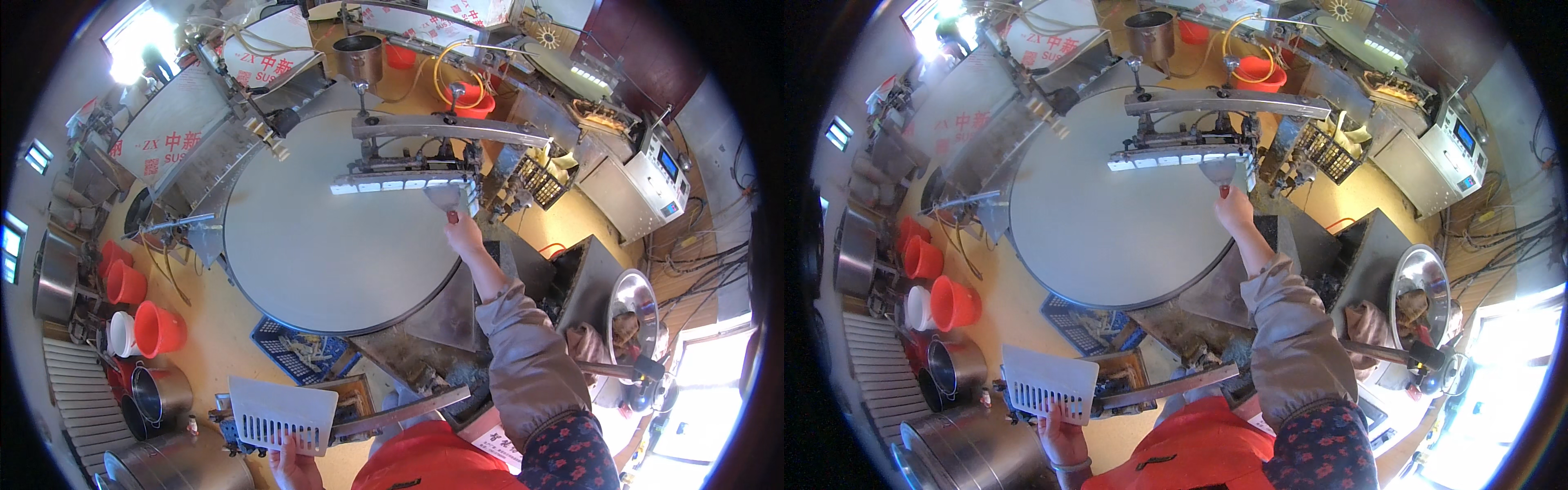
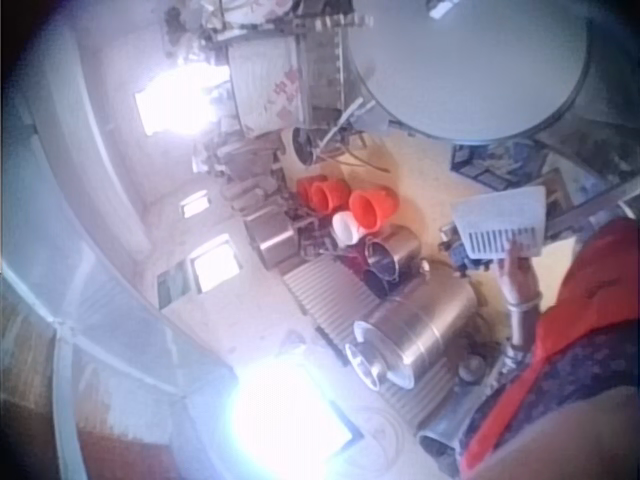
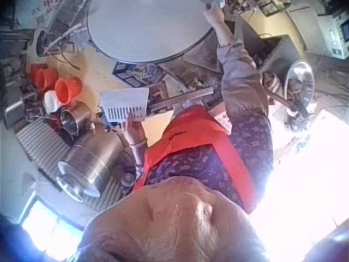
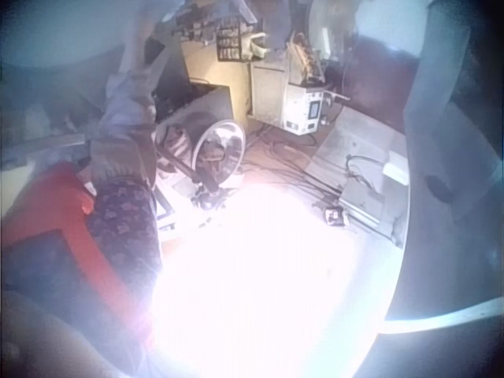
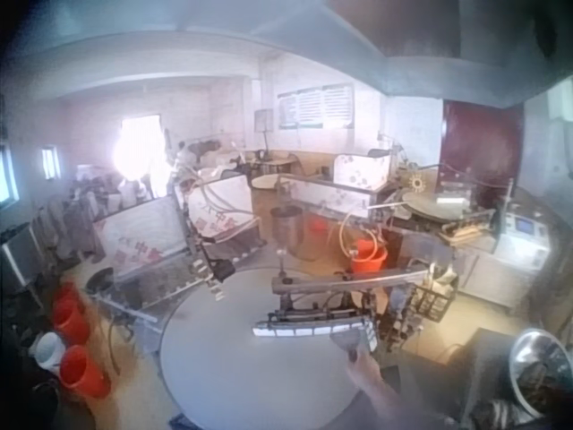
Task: The person operates a large rotating griddle to make thin dough sheets. They pour batter onto the hot surface, spread it with a spatula, and remove the cooked sheet with a slotted scraper, placing it into a basket. The person also stirs batter in a bucket and interacts with the machine's control panel.
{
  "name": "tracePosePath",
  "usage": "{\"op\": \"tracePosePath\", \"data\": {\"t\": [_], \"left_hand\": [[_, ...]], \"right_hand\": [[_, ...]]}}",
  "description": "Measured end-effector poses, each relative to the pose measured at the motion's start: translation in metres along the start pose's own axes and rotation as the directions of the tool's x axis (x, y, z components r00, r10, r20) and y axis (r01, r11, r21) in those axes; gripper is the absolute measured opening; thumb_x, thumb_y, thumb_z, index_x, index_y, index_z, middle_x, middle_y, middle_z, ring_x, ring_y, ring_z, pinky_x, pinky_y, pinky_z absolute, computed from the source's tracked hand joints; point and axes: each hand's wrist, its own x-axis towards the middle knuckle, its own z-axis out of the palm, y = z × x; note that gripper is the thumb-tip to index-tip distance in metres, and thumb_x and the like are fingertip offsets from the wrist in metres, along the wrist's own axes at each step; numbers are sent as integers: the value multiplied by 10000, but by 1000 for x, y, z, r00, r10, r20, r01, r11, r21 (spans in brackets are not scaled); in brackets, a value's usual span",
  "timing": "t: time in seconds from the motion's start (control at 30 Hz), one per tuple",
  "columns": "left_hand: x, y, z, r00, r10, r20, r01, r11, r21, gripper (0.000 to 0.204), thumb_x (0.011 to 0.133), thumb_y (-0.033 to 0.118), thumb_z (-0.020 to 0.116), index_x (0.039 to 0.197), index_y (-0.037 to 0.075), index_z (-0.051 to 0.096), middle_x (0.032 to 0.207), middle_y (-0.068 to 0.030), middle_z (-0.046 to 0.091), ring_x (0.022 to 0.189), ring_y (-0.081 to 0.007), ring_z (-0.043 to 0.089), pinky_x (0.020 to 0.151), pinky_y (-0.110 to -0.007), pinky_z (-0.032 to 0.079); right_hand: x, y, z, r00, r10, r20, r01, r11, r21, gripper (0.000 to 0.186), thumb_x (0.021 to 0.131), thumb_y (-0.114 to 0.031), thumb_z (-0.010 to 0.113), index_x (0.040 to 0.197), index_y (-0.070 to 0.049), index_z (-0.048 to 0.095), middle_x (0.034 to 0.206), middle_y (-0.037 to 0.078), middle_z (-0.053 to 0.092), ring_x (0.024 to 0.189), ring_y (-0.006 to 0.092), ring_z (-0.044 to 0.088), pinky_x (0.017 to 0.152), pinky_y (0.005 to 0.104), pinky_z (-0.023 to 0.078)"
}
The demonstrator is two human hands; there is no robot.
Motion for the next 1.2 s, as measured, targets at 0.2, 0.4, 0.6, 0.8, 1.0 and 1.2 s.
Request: {"op": "tracePosePath", "data": {"t": [0.2,0.4,0.6,0.8,1.0,1.2], "left_hand": [[0,-3,-3,998,-21,-61,22,1000,12,330,889,39,551,1213,55,492,1140,-76,576,1024,-182,567,920,-358,469],[4,-3,-10,995,-80,-52,79,997,-12,246,889,16,553,1133,37,556,1086,-92,615,982,-202,598,869,-352,496],[4,-3,-7,994,-99,-39,100,995,9,240,884,5,560,1122,25,575,1108,-105,625,991,-218,609,866,-351,502],[0,2,-7,994,-103,-43,105,993,56,267,878,11,568,1145,23,562,1119,-103,621,1005,-219,604,868,-354,500],[-1,1,-15,994,-106,-5,106,992,63,233,880,21,571,1112,32,583,1093,-95,633,975,-219,618,864,-361,501],[-6,7,-24,995,-83,53,83,997,1,202,881,10,567,1079,33,598,1054,-103,645,946,-223,629,848,-375,515]], "right_hand": [[18,13,4,997,5,-80,-13,995,-103,261,770,-205,541,958,-29,579,956,219,638,953,385,604,806,457,475],[19,21,14,984,-84,-157,93,995,46,305,728,-224,587,971,-39,589,876,171,651,838,344,635,712,413,486],[19,8,17,998,-28,58,35,992,-119,298,747,-230,554,976,-42,588,924,208,643,901,379,620,762,438,483],[7,5,17,999,-11,-30,11,1000,-1,293,866,-257,471,977,-11,584,992,244,629,941,411,603,812,495,470],[-36,18,33,995,-23,100,38,987,-154,311,800,-231,524,1006,-2,564,935,230,642,909,407,615,784,454,490],[-130,1,11,925,49,377,24,982,-186,292,879,-234,450,1031,-46,613,1013,214,638,942,395,615,838,470,482]]}}
